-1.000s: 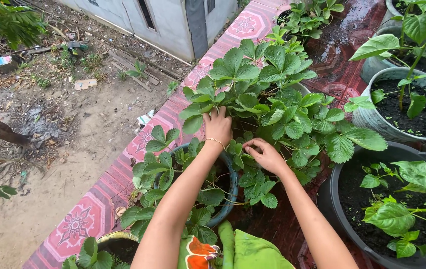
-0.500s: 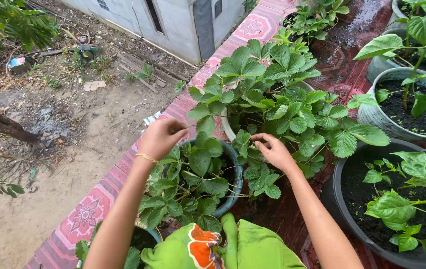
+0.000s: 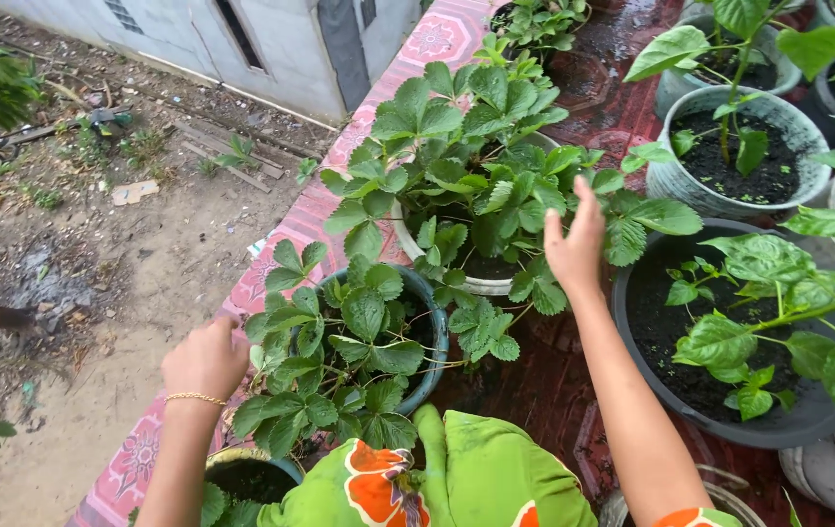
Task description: Tending to and pruning strawberry and pepper plants in pots on a ledge.
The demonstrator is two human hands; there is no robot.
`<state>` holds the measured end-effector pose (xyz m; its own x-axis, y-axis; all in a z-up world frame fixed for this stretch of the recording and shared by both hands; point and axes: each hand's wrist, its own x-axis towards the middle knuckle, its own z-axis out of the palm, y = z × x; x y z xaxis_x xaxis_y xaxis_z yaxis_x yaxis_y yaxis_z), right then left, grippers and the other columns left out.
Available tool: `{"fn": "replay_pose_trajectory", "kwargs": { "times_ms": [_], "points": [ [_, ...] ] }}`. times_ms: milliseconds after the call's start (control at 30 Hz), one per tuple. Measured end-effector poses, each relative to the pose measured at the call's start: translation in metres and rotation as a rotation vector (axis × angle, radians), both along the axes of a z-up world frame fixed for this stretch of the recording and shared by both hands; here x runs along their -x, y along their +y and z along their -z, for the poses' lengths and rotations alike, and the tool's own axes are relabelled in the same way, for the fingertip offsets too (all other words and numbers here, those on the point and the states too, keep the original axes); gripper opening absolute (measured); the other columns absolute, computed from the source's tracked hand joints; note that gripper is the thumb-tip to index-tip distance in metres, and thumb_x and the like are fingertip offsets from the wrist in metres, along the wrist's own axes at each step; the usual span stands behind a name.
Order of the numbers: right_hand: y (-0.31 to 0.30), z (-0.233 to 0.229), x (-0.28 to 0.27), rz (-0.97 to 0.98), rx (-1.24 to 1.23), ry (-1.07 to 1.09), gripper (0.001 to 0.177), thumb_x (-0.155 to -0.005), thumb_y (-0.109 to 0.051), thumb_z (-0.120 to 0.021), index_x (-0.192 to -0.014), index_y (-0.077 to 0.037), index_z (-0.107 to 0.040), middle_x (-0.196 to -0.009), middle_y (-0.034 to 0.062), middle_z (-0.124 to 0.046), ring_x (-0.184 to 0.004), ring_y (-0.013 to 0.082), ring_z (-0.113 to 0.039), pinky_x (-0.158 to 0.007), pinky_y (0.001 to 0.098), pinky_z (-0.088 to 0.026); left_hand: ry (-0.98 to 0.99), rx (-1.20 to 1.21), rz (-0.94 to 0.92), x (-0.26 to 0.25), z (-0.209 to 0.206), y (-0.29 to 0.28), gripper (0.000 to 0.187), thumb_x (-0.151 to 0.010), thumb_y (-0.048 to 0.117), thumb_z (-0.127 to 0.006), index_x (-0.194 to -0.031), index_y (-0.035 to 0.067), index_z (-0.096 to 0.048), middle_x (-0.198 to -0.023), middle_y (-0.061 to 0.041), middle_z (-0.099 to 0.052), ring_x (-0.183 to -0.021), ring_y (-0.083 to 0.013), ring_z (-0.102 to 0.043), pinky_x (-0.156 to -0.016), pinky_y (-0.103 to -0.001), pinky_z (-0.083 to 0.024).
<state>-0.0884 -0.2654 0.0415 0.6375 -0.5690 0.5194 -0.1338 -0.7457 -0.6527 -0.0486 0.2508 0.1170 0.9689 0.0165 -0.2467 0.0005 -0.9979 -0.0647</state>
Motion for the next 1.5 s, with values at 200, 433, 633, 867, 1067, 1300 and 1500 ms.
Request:
{"fn": "replay_pose_trajectory", "kwargs": {
  "times_ms": [200,433,633,867,1067,1300,1500],
  "points": [
    [0.067,-0.017,0.001,-0.427,-0.243,0.534,0.063,-0.102,-0.024,-0.056,-0.160,-0.018,-0.030,-0.159,0.0148,-0.044,-0.147,0.0322,-0.038,-0.119,0.0473,-0.027,-0.559,0.529,0.696,0.000,-0.075,-0.172,0.017,-0.090,0.024,-0.067,-0.102,0.012,-0.070,-0.097,-0.010,-0.069,-0.095,-0.0314,-0.067,-0.080,-0.046,-0.051],
    [0.056,0.032,0.008,-0.523,-0.133,0.396,0.064,-0.089,-0.016,-0.063,-0.148,-0.003,-0.043,-0.148,0.0243,-0.053,-0.141,0.0400,-0.045,-0.117,0.0475,-0.035,-0.459,0.642,1.247,-0.051,0.032,-0.346,0.041,-0.085,0.014,-0.059,-0.125,0.013,-0.065,-0.141,-0.008,-0.063,-0.125,-0.0263,-0.059,-0.105,-0.053,-0.039],
    [0.022,-0.008,0.033,-0.623,-0.372,0.582,0.034,-0.094,-0.028,-0.067,-0.121,-0.007,-0.069,-0.122,0.0141,-0.073,-0.113,0.0277,-0.071,-0.101,0.0396,-0.052,0.011,0.323,0.895,-0.059,0.066,-0.389,0.032,-0.106,0.040,-0.049,-0.119,0.022,-0.073,-0.134,-0.003,-0.065,-0.137,-0.0303,-0.048,-0.119,-0.079,-0.007],
    [-0.014,0.022,-0.007,-0.317,0.104,0.487,0.043,-0.089,0.002,-0.053,-0.121,-0.016,-0.074,-0.117,0.0091,-0.070,-0.113,0.0293,-0.064,-0.099,0.0435,-0.048,-0.381,0.013,1.067,-0.081,0.106,-0.368,0.022,-0.085,0.028,-0.065,-0.096,0.019,-0.082,-0.146,-0.003,-0.054,-0.153,-0.0289,-0.024,-0.117,-0.074,-0.003],
    [-0.028,0.050,-0.049,-0.207,0.391,0.722,0.069,-0.077,0.006,-0.056,-0.136,-0.027,-0.067,-0.127,0.0181,-0.060,-0.124,0.0385,-0.054,-0.097,0.0574,-0.041,-0.440,0.025,1.094,-0.081,0.085,-0.358,0.018,-0.083,0.026,-0.066,-0.087,0.018,-0.082,-0.157,0.000,-0.045,-0.158,-0.0330,-0.009,-0.120,-0.071,0.000],
    [-0.032,0.062,-0.055,-0.179,0.130,0.650,0.045,-0.093,-0.002,-0.054,-0.136,-0.014,-0.061,-0.133,0.0192,-0.066,-0.136,0.0374,-0.057,-0.107,0.0589,-0.041,-0.431,0.024,1.119,-0.084,0.076,-0.352,0.015,-0.078,0.024,-0.068,-0.077,0.017,-0.081,-0.164,0.004,-0.037,-0.158,-0.0359,-0.001,-0.120,-0.071,0.002],
    [-0.058,0.122,-0.060,-0.201,0.455,0.578,0.050,-0.087,-0.009,-0.067,-0.133,-0.027,-0.071,-0.139,0.0229,-0.059,-0.140,0.0490,-0.044,-0.104,0.0608,-0.038,-0.446,0.073,1.135,-0.085,0.077,-0.353,0.014,-0.078,0.023,-0.068,-0.075,0.017,-0.080,-0.165,0.004,-0.036,-0.157,-0.0359,0.000,-0.120,-0.071,0.003]
  ]
}}
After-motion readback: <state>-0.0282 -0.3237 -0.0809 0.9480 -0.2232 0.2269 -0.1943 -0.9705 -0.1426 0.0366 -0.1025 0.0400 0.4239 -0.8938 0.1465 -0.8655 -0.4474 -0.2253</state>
